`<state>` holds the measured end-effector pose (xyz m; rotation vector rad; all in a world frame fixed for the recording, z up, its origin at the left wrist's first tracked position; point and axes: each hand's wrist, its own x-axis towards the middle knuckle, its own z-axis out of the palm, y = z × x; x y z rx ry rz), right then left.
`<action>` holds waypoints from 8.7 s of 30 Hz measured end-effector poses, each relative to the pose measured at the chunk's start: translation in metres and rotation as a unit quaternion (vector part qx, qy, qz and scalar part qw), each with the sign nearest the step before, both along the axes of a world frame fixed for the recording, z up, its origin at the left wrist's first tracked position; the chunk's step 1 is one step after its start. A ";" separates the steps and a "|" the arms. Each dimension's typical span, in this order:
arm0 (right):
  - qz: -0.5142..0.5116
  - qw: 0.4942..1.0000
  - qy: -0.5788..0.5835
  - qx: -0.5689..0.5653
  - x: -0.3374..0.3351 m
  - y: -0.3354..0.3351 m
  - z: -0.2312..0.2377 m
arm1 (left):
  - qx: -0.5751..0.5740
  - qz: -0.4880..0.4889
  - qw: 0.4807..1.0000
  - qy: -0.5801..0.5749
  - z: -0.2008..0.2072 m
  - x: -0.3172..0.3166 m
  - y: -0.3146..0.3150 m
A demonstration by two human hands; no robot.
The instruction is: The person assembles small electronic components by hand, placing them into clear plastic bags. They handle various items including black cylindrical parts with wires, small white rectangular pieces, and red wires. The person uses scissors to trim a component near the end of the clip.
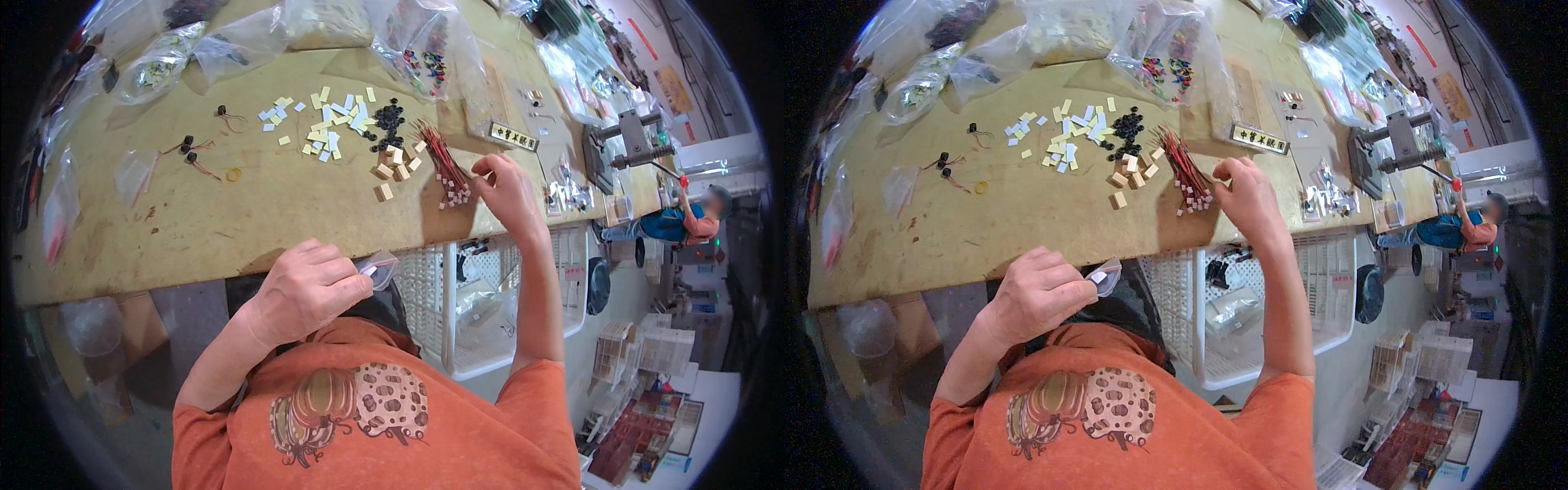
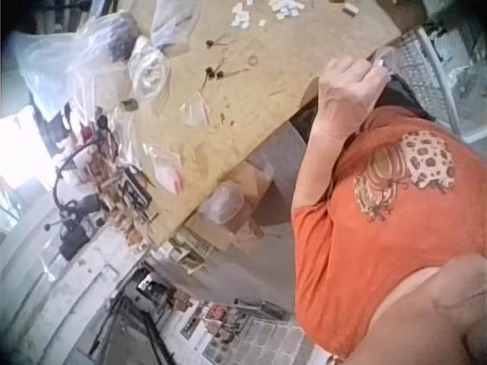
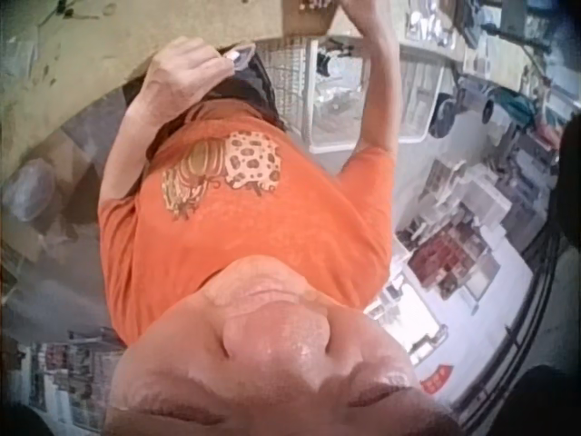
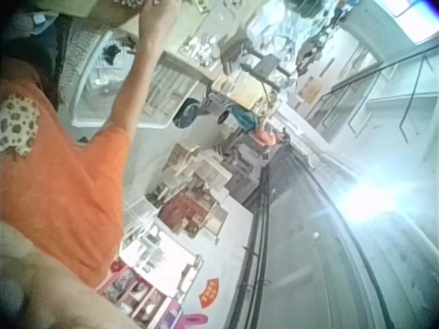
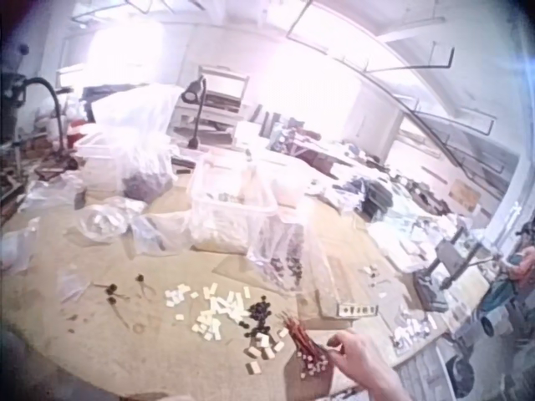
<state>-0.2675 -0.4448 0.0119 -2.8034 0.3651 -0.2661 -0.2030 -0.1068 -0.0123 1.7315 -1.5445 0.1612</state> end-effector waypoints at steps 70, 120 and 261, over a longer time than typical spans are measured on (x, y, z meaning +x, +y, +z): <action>0.186 0.919 -0.037 0.346 -0.033 0.153 0.016 | -0.050 0.015 0.998 0.021 0.000 0.007 0.010; 0.294 0.926 -0.026 0.234 -0.047 0.117 0.018 | 0.087 -0.035 0.919 0.384 0.003 0.045 -0.041; 0.249 0.950 -0.153 0.111 -0.025 0.181 0.010 | -0.002 0.098 0.953 0.288 0.040 0.019 0.010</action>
